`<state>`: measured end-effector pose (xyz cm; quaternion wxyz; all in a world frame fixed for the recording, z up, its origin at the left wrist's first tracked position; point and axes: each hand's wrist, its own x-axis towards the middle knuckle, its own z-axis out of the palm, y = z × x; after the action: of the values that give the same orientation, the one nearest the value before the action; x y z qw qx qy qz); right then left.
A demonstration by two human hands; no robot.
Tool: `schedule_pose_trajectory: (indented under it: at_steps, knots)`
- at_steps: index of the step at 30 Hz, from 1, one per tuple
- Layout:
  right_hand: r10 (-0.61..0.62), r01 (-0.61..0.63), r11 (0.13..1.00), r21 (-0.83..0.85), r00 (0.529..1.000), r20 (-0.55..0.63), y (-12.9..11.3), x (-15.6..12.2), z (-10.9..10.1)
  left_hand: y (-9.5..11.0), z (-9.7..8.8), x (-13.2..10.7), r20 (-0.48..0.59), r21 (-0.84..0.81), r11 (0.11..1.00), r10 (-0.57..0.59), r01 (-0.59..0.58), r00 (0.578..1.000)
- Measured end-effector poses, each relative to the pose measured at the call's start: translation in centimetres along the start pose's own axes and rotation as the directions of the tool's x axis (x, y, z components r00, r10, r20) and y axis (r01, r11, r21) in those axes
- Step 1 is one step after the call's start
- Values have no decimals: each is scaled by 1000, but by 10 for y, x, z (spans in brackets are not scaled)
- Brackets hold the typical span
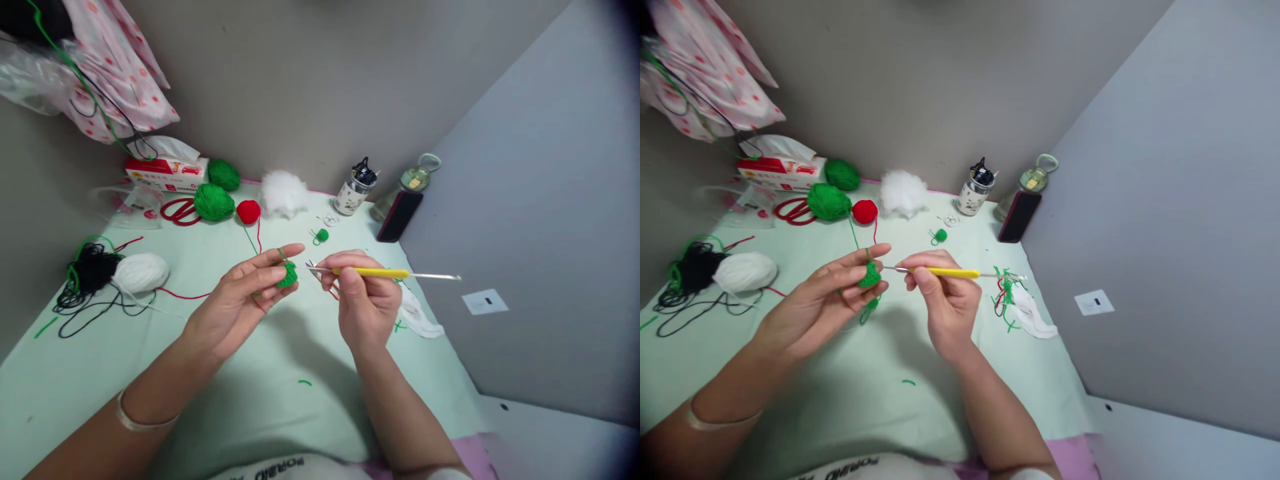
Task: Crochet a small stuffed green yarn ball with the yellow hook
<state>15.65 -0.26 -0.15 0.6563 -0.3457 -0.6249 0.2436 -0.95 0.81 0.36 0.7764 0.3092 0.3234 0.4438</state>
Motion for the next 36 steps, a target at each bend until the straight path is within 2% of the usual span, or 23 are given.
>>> schedule_pose_trajectory:
  at_steps: [2, 4, 8, 12, 15, 19, 21, 23, 25, 27, 29, 30, 31, 33, 35, 36]
  knots:
    - [76, -81, 993, 83, 995, 67, 0, 2, 1, -1, 1, -1, 7, 78, 996, 45, -45, 999]
    - [128, -138, 986, 89, 986, 109, 0, 2, 2, -2, 2, -2, 38, 162, 983, 85, -90, 996]
    - [234, -246, 956, 162, 968, 87, 4, 2, -2, -3, 0, -2, 90, 259, 955, 123, -142, 988]
    - [340, -360, 901, 241, 932, 122, 5, 3, -4, 0, -3, -3, 64, 297, 944, 129, -142, 990]
    - [348, -374, 890, 262, 927, 142, 3, 3, -5, 0, -5, -4, 58, 318, 935, 144, -155, 988]
    - [246, -265, 952, 153, 960, 134, -4, 1, -6, -1, -6, -4, 58, 383, 903, 187, -195, 981]
    - [147, -151, 988, 21, 978, 149, -7, 0, -6, -2, -4, -4, 30, 422, 882, 216, -208, 976]
    - [9, 13, 994, -110, 981, 194, -9, -1, -7, -3, -2, -6, -14, 463, 859, 255, -220, 967]
    - [-150, 210, 947, -242, 958, 247, -8, -4, -6, -4, 1, -7, -58, 480, 845, 298, -236, 953]
    - [-276, 385, 835, -394, 911, 305, -6, -8, -5, -6, 3, -7, -69, 406, 882, 290, -238, 955]
    - [-333, 474, 733, -488, 876, 350, -4, -11, -4, -7, 3, -6, -22, 235, 956, 187, -177, 982]
    - [-337, 479, 725, -495, 873, 352, -3, -12, -4, -7, 3, -5, 19, 140, 983, 113, -115, 993]
    - [-330, 455, 757, -469, 886, 326, -2, -12, -4, -6, 2, -3, 57, 59, 997, 48, -52, 997]
    - [-258, 312, 889, -336, 946, 198, -2, -9, -4, -4, 0, 0, 94, -36, 999, -24, 27, 995]
    - [-114, 122, 984, -127, 991, 62, -2, -5, -3, -1, -2, 1, 73, -53, 998, -19, 23, 997]
    - [-39, 40, 999, -30, 999, 30, -2, -3, -3, 0, -3, 1, 58, -37, 999, -4, 6, 998]
